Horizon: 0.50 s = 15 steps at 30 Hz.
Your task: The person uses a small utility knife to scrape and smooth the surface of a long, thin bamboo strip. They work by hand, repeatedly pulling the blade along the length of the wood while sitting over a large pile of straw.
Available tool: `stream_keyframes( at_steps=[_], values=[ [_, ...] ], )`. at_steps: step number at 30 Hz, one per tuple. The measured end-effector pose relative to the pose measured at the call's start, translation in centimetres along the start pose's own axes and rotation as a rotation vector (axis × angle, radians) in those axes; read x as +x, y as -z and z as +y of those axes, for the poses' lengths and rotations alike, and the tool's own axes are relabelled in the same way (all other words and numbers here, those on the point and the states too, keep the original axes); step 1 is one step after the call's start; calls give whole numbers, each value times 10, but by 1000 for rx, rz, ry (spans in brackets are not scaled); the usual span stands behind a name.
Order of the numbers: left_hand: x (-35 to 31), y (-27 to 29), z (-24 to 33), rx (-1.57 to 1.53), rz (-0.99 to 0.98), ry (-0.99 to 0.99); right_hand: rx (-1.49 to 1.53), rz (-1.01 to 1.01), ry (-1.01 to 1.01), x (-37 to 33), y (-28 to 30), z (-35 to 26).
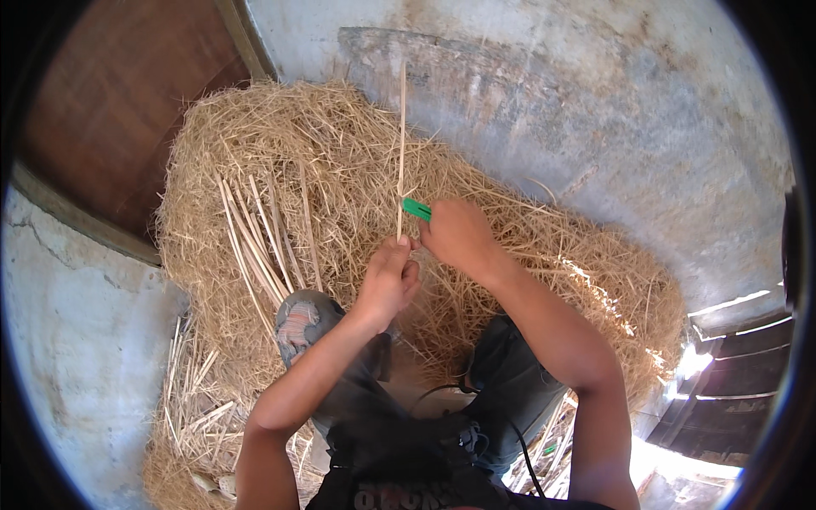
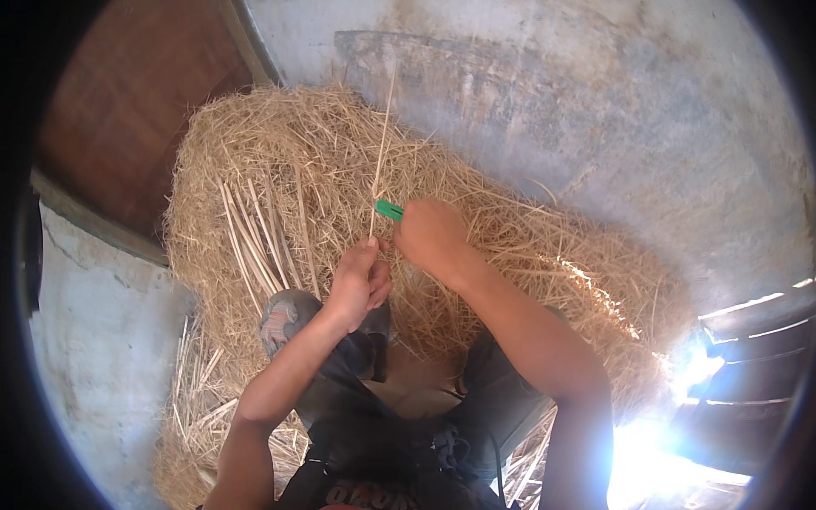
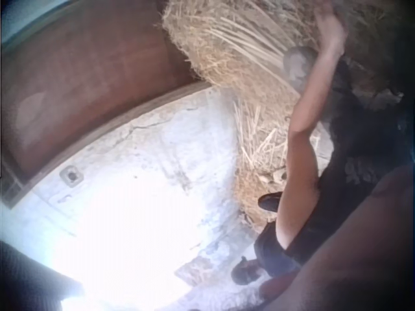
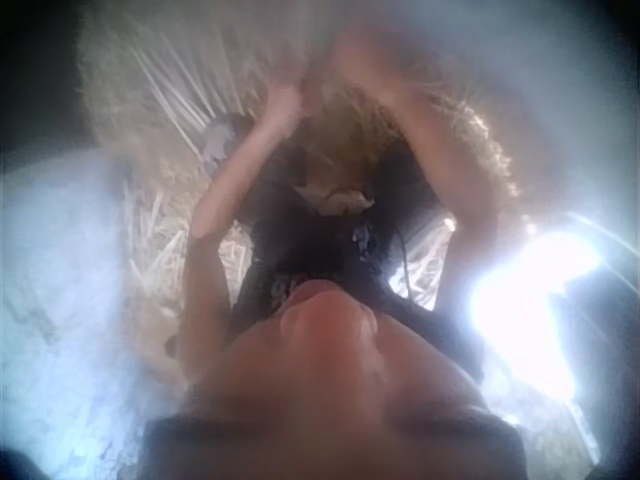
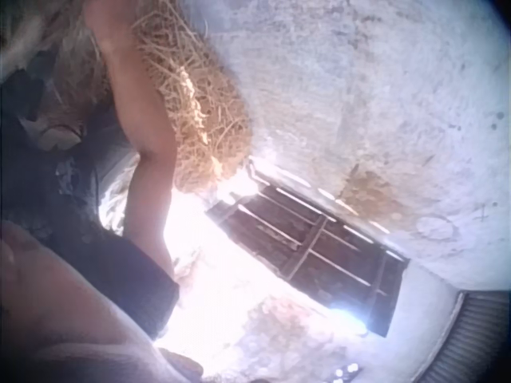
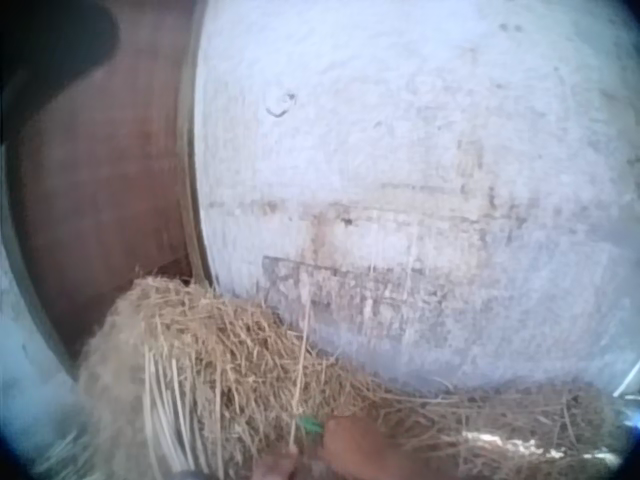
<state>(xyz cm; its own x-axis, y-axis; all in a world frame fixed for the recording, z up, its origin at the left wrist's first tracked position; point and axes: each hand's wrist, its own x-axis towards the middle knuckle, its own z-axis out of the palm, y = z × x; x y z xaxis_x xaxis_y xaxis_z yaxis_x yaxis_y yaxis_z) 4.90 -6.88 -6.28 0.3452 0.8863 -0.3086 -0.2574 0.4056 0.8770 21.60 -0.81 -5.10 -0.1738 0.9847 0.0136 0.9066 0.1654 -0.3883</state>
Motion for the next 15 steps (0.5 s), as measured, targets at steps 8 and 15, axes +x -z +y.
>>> stream_keyframes(
  at_steps=[8,15],
  values=[
    [-2,-9,1,137,99,-2,94,-94,8,11,31,-13],
    [0,-9,-8,136,139,63,25,-200,-168,33,8,-9]
  ],
)
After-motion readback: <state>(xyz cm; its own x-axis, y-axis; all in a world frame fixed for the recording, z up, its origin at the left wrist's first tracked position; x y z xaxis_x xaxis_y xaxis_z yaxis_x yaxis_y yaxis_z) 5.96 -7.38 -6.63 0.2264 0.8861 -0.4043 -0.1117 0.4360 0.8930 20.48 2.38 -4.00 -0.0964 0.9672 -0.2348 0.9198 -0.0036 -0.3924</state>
